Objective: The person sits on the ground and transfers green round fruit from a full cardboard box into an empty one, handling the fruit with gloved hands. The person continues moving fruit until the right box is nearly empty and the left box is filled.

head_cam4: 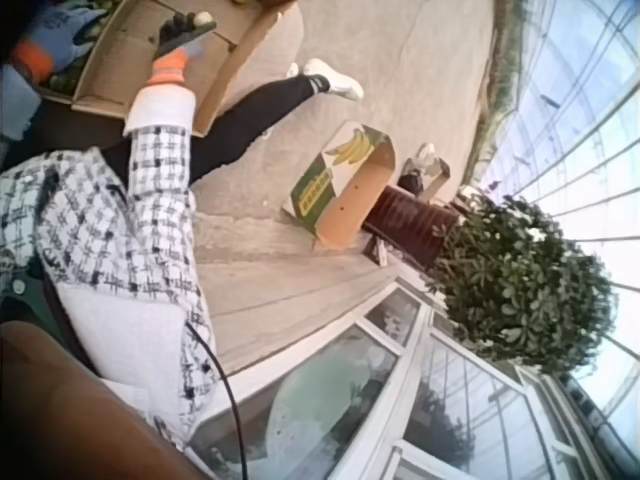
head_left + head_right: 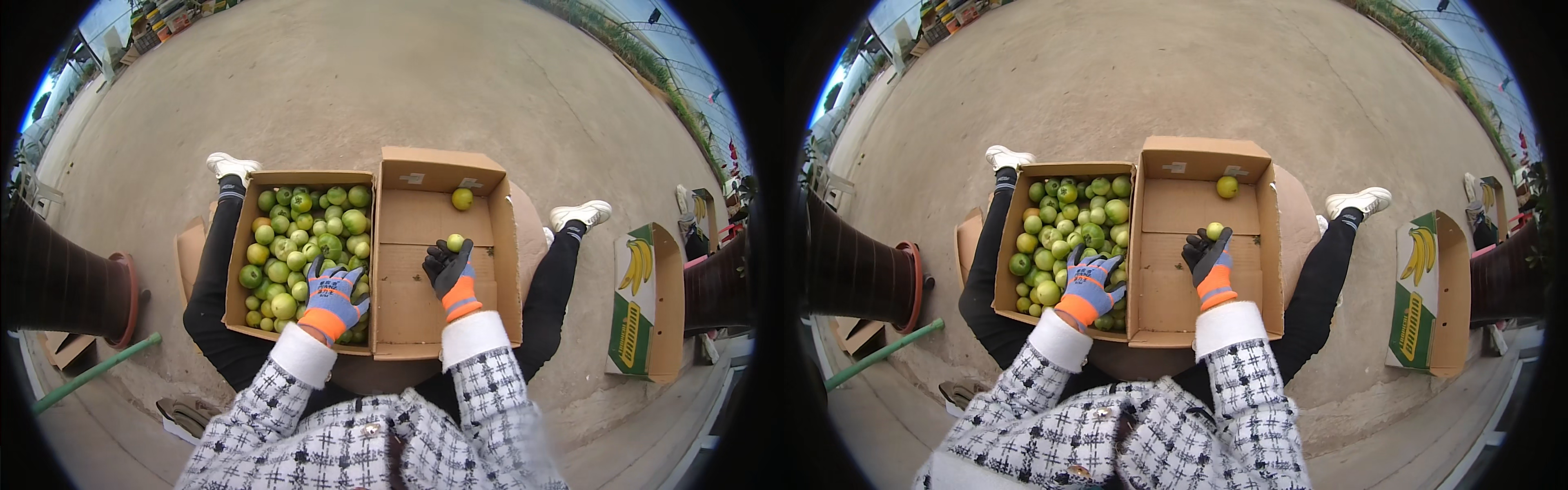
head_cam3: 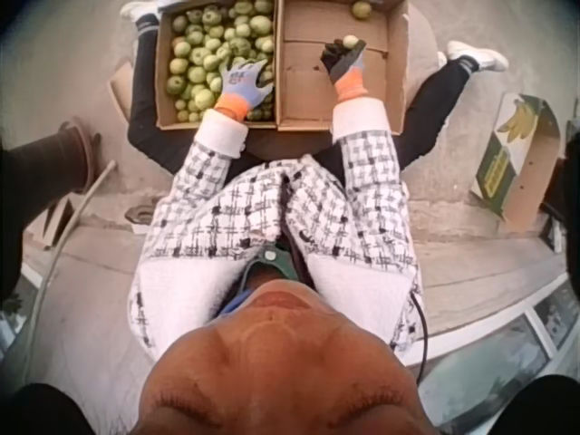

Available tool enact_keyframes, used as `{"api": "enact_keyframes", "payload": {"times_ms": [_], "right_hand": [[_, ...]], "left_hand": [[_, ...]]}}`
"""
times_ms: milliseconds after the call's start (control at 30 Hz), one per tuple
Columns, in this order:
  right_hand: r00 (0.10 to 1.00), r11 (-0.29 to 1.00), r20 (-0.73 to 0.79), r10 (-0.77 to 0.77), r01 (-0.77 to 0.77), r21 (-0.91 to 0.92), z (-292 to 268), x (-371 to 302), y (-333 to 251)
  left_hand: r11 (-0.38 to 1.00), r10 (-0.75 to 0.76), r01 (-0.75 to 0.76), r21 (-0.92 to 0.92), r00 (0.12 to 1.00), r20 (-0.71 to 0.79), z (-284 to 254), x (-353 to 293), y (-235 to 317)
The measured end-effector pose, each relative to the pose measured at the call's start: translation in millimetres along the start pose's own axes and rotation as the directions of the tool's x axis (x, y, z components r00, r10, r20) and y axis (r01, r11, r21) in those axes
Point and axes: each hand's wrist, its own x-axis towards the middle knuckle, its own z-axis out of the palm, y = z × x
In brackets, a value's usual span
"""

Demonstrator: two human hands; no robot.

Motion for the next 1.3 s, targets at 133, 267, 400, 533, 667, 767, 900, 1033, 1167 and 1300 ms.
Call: {"api": "enact_keyframes", "payload": {"times_ms": [133,267,400,533,667,767,900,1033,1167,1300], "right_hand": [[0.996,0.994,0.089,-0.016,0.026,-0.111,4.2,-7.6,-0.4],[0.641,0.55,0.65,-0.409,0.741,-0.385,23.9,-36.9,2.7],[0.185,-0.267,0.968,-0.171,0.937,-0.227,47.6,-87.1,-3.1],[0.205,-0.338,0.963,-0.175,0.906,-0.254,38.8,-74.9,0.9],[0.634,0.169,0.589,-0.501,0.739,-0.652,29.6,-56.7,6.2],[0.735,-0.116,0.431,-0.523,0.439,-0.891,15.5,-32.1,-2.1],[0.765,-0.366,0.415,-0.493,0.251,-0.896,16.9,-35.7,-8.6],[0.586,-0.426,0.604,-0.54,0.429,-0.797,11.6,-32.9,-3.3],[0.243,-0.439,0.874,-0.42,0.789,-0.43,23.3,-42.2,-11.2],[0.056,-0.411,0.987,-0.151,0.905,-0.114,49.9,-83.4,-17.7]], "left_hand": [[0.991,-0.12,0.121,-0.063,0.993,0.008,-4.3,9.2,6.2],[0.839,-0.254,0.135,-0.527,0.954,-0.16,5.2,-0.4,-0.3],[0.284,-0.295,-0.071,-0.956,0.943,-0.157,8.5,3.9,3.7],[0.682,-0.106,-0.194,-0.705,0.928,-0.358,-4.1,4.6,17.6],[0.853,0.167,-0.305,-0.423,0.928,-0.332,-25.0,-3.2,6.3],[0.923,0.324,-0.343,-0.172,0.937,-0.132,-29.1,-15.5,-8.5],[0.968,0.248,-0.25,-0.002,0.96,-0.127,-28.6,-26.4,5.4],[0.974,0.201,-0.202,0.107,0.979,0.013,-12.9,-30.4,5.7],[0.985,0.153,-0.166,-0.042,0.965,-0.213,-0.8,-26.9,-7.5],[0.897,-0.125,-0.118,-0.425,0.855,-0.503,5.2,-22.0,-7.4]]}}
